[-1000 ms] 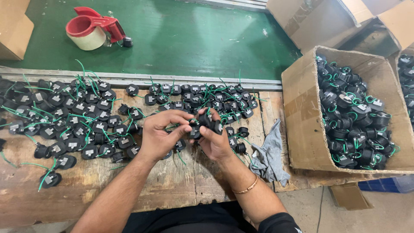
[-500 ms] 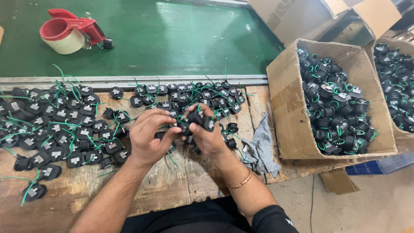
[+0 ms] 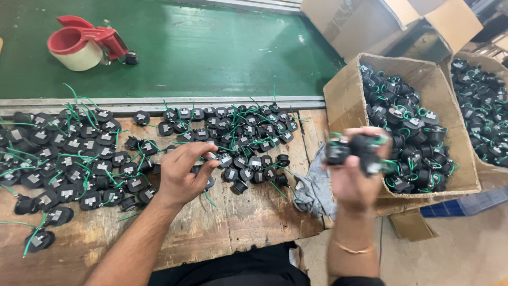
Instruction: The person picks up black plug-shaped components with green wires from the workbench, twists and folds the wire against each unit by hand, and places the finished units into a cardboard box beside the bench, working through the pile one unit at a time.
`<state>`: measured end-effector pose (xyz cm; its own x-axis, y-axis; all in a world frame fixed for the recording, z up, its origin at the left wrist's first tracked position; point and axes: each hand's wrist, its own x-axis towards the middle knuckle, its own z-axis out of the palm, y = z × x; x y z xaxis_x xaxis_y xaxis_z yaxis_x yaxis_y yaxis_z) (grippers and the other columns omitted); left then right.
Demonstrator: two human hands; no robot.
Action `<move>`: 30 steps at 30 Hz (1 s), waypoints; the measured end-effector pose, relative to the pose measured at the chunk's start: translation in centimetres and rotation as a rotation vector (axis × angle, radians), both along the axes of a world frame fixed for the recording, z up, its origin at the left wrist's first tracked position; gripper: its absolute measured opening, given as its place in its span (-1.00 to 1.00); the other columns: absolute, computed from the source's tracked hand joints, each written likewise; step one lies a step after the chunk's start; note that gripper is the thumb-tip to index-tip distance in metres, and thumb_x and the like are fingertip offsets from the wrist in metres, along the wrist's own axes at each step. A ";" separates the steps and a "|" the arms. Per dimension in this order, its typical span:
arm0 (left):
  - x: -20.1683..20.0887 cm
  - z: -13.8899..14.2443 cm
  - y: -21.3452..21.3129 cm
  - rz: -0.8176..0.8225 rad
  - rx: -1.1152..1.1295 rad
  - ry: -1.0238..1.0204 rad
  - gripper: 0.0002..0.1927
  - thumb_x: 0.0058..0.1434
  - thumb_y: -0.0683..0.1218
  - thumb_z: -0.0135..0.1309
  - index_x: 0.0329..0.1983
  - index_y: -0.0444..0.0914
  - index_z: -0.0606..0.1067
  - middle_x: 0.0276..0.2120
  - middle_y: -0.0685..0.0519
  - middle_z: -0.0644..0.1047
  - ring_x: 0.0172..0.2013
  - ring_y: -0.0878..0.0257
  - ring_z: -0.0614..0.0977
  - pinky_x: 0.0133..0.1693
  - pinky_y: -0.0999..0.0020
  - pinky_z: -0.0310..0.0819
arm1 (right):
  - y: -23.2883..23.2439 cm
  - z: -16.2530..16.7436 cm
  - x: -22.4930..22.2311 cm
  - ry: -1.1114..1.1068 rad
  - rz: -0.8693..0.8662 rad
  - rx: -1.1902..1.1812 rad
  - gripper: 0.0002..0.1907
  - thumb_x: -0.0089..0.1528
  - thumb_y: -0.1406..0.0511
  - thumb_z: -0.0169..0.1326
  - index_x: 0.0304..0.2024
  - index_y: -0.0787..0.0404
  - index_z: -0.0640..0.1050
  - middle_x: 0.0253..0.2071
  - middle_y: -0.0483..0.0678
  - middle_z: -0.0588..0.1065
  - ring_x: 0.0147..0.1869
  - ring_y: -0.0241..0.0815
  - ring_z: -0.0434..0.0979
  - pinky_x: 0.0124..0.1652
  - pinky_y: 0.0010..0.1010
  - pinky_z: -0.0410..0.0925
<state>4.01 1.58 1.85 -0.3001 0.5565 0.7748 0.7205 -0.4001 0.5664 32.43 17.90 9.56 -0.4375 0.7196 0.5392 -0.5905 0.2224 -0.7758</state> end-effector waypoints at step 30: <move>0.2 -0.5 1.3 -0.050 -0.076 -0.096 -0.72 0.18 -0.20 0.29 -0.05 -0.29 0.55 -0.27 0.02 0.65 -0.34 0.21 0.70 -0.27 0.36 0.59 | 25.0 8.3 7.7 -0.793 -0.998 1.128 -0.80 0.24 0.59 0.10 -0.13 0.30 0.56 -0.08 0.04 0.52 0.02 -0.04 0.58 0.02 -0.32 0.47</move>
<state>4.18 2.88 1.31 -0.3414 0.6285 0.6988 0.6414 -0.3877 0.6620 40.12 42.88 17.89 -0.4789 0.3017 0.8244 0.5348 0.8450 0.0015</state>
